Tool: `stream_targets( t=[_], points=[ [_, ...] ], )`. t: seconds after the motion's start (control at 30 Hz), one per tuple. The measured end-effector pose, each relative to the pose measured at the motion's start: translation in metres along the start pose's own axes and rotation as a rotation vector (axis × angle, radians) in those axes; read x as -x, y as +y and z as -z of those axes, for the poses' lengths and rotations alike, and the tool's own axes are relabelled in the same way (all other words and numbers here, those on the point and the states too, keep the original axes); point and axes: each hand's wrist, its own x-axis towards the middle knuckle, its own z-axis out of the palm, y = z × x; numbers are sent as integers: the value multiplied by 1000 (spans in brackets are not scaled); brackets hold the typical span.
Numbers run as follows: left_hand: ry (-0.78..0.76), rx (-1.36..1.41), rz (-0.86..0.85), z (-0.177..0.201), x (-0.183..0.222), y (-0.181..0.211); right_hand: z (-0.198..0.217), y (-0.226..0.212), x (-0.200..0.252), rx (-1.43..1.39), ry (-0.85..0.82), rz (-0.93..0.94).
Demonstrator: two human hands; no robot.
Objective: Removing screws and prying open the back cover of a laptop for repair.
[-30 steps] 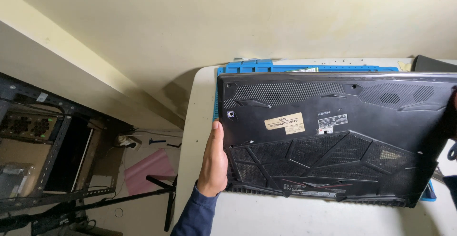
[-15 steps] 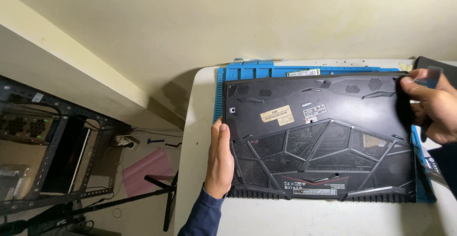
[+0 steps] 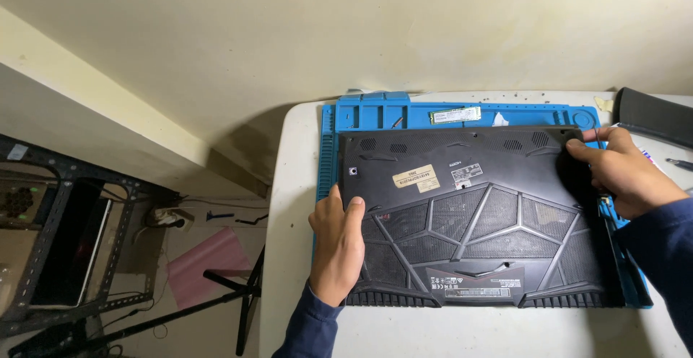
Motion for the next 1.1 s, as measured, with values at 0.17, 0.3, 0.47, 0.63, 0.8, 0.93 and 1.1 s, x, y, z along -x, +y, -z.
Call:
stream_targets(
  t=[0.17,0.3,0.47,0.63,0.8,0.93,1.1],
  points=[
    [-11,-35,10,-2,-1,1,-9,-11,15,3,46,-6],
    [-5,-101,-9,-4,-5,-3,-9,-6,13,-13,33,29],
    [5,-445,-345,-10,-19,-34,-3,-3,12,-2,33,41],
    [245,-823,-821,-9,-23,-48,2,-9,24,-35,-33,85],
    [309,-907,-886,-11,-22,-51,7,-9,30,-22,-80,128],
    [278,-972,-839,-9,-23,-52,9,-14,31,177,-55,102],
    [178,-510,-129,-11,-11,-14,5,-11,23,236,-15,65]
  ],
)
